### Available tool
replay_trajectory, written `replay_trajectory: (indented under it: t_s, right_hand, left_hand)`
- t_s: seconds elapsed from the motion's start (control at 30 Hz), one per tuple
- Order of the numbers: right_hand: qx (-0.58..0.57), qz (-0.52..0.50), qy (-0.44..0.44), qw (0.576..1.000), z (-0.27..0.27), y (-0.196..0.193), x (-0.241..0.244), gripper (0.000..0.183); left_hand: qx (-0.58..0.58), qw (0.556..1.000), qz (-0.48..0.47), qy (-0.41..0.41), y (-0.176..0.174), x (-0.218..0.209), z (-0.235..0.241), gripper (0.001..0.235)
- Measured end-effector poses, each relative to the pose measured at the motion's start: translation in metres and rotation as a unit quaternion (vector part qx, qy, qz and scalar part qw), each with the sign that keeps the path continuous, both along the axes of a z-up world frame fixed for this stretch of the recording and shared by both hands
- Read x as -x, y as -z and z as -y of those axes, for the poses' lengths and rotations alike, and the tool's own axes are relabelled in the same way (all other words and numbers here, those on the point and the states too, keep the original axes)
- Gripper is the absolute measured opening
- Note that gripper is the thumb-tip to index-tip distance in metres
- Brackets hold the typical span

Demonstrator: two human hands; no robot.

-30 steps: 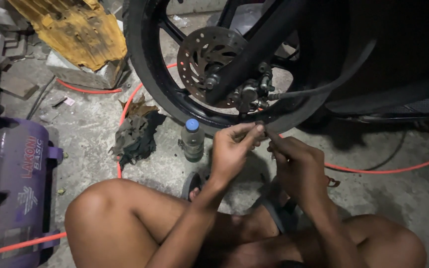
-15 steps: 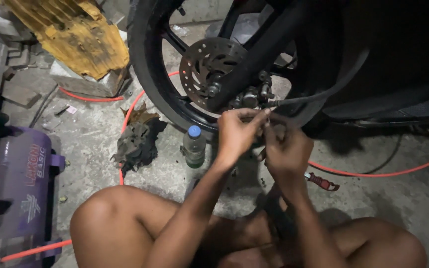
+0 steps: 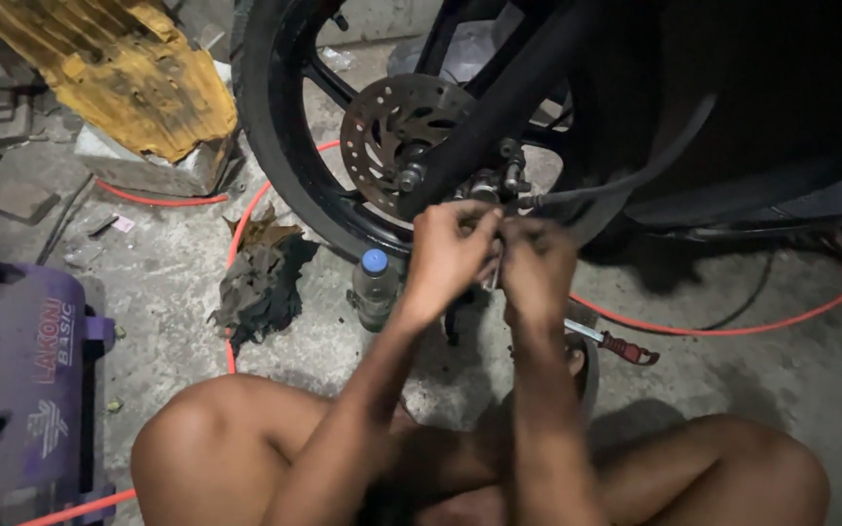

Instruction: The person sits on the floor and works on the front wheel of a motorcycle, using a wrench to tighten bolts on the brake caliper. They wipe the area with a cloth and use a screwdriver to adjust components within the brake assembly.

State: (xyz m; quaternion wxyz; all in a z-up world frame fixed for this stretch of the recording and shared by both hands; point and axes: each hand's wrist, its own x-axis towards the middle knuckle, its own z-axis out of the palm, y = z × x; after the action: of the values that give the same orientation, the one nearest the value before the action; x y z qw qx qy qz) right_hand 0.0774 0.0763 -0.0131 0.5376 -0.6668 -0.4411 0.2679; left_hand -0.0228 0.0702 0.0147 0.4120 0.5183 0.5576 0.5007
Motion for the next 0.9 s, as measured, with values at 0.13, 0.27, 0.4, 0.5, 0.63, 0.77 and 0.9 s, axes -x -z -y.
replay_trajectory:
  t_s: [0.13,0.27,0.4,0.5,0.63,0.77,0.9]
  right_hand:
    - [0.049,-0.123,0.028,0.991,-0.025,0.020,-0.007,0.026]
    - [0.017,-0.105,0.059,0.993,-0.060,0.050,-0.016,0.025]
    - [0.016,-0.166,0.062,0.984,-0.043,0.041,-0.007,0.025]
    - [0.033,-0.243,0.034,0.969,-0.034,0.017,-0.004,0.024]
    - [0.070,-0.349,0.023,0.934,-0.056,0.044,-0.015,0.020]
    - [0.063,-0.429,-0.032,0.901,-0.043,0.010,-0.002,0.015]
    - [0.077,-0.459,0.024,0.885,-0.039,0.012,-0.002,0.019]
  left_hand:
    - [0.002,1.000,-0.018,0.010,-0.003,0.006,-0.007,0.026]
    - [-0.008,0.998,-0.055,0.027,-0.018,0.015,-0.003,0.029]
    - [-0.033,0.998,0.008,0.061,-0.012,0.011,0.003,0.035]
    - [-0.037,0.998,0.036,0.037,-0.006,0.003,-0.002,0.033]
    - [-0.059,0.998,-0.008,0.011,-0.014,-0.001,0.007,0.035]
    - [-0.050,0.998,-0.036,0.006,-0.028,0.004,0.010,0.045]
    - [-0.015,0.999,-0.018,0.027,-0.018,0.002,0.008,0.043]
